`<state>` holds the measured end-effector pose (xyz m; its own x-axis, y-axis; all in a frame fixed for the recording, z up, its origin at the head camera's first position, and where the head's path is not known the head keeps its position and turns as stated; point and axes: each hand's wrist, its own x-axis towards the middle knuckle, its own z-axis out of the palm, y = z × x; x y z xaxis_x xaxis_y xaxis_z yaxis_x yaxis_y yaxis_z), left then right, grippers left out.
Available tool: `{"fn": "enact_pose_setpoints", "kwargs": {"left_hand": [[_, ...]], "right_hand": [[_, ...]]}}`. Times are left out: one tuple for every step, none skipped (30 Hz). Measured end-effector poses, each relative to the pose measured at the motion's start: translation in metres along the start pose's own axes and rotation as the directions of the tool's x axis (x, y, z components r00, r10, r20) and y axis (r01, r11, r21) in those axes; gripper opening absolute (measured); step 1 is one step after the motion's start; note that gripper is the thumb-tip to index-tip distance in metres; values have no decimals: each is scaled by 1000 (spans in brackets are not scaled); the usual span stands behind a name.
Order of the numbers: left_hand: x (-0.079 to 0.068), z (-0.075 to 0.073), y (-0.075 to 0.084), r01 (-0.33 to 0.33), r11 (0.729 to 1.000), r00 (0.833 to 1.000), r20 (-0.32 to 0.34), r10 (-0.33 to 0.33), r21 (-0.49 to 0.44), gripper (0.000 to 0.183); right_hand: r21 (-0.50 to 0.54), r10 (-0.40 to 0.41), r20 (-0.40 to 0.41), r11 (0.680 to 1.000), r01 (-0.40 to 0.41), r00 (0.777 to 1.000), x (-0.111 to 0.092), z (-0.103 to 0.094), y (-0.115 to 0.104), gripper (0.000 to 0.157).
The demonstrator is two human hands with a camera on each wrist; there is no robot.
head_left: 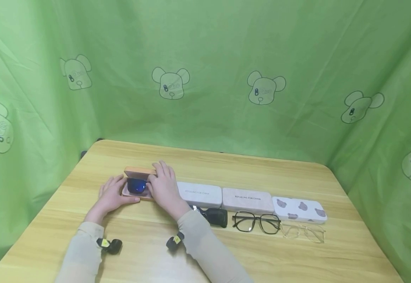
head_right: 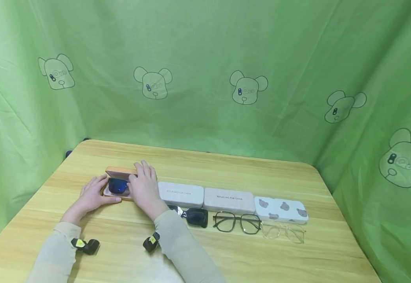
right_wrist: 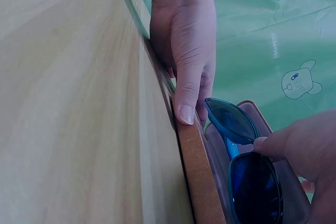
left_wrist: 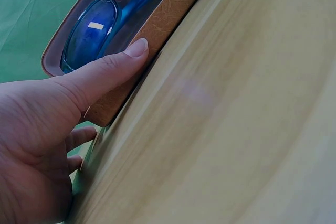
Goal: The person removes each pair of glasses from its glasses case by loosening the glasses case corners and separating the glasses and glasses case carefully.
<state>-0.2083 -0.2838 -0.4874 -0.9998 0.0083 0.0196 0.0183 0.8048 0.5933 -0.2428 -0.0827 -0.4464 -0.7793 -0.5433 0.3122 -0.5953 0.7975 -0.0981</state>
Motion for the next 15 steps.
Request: {"fn": "enact_pose_setpoints", "kwargs": {"left_hand": [[0, 0, 0, 0, 1000, 1000, 0, 0, 0, 104], [0, 0, 0, 0, 1000, 1000, 1, 0, 0, 104], [0, 0, 0, 0, 1000, 1000, 1, 0, 0, 104], [0, 0, 0, -1, 1000, 1000, 1, 1, -1, 104], [0, 0, 1, -1, 1000, 1000, 1, 1, -1, 104], [0, 0, 1, -1, 1000, 1000, 1, 1, -1, 104], [0, 0, 1, -2, 1000, 1000, 1, 2, -1, 104], [0, 0, 1, -3, 1000, 1000, 0, 3, -1, 104], [0, 0, 0, -4, 1000, 1000, 0, 4, -1, 104], [0, 0, 0, -5, 1000, 1000, -1, 5, -1, 104], [1, 0, 0, -6, 1000, 1000, -1, 6, -1, 104], [1, 0, 0, -6, 1000, 1000, -2, 6, -1, 104], [1, 0, 0, -7, 1000, 1000, -2, 7, -1, 104], [0, 0, 0, -7, 1000, 1000, -2, 7, -3, 104], [0, 0, 0, -7, 1000, 1000, -3, 7, -3, 104]], "right_hand": [[7, 0, -2, 1000, 0, 1000, 0, -1, 0, 18], [13, 1, -2, 1000, -1, 1000, 0, -2, 0, 18], [17, 2, -5, 1000, -2, 1000, -1, -2, 0, 18], [20, 2, -7, 1000, -2, 1000, -1, -3, 1, 18], [21, 4, -5, 1000, -4, 1000, -1, -3, 1, 18], [24, 5, -5, 1000, -5, 1000, -1, -4, 1, 19], [27, 8, -5, 1000, -8, 1000, -1, -4, 1, 19], [28, 9, -5, 1000, -9, 1000, -1, -4, 1, 19], [29, 9, -7, 1000, -9, 1000, -1, -4, 1, 19], [29, 10, -5, 1000, -10, 1000, -1, -5, 1, 19], [30, 11, -5, 999, -11, 1000, -1, -5, 1, 19], [32, 10, -8, 999, -10, 1000, -1, -5, 1, 19], [33, 9, -9, 999, -9, 1000, -1, -5, 1, 19], [32, 8, -10, 999, -7, 1000, -1, -5, 1, 19], [32, 6, -13, 999, -6, 1000, -2, -6, 1, 19]]}}
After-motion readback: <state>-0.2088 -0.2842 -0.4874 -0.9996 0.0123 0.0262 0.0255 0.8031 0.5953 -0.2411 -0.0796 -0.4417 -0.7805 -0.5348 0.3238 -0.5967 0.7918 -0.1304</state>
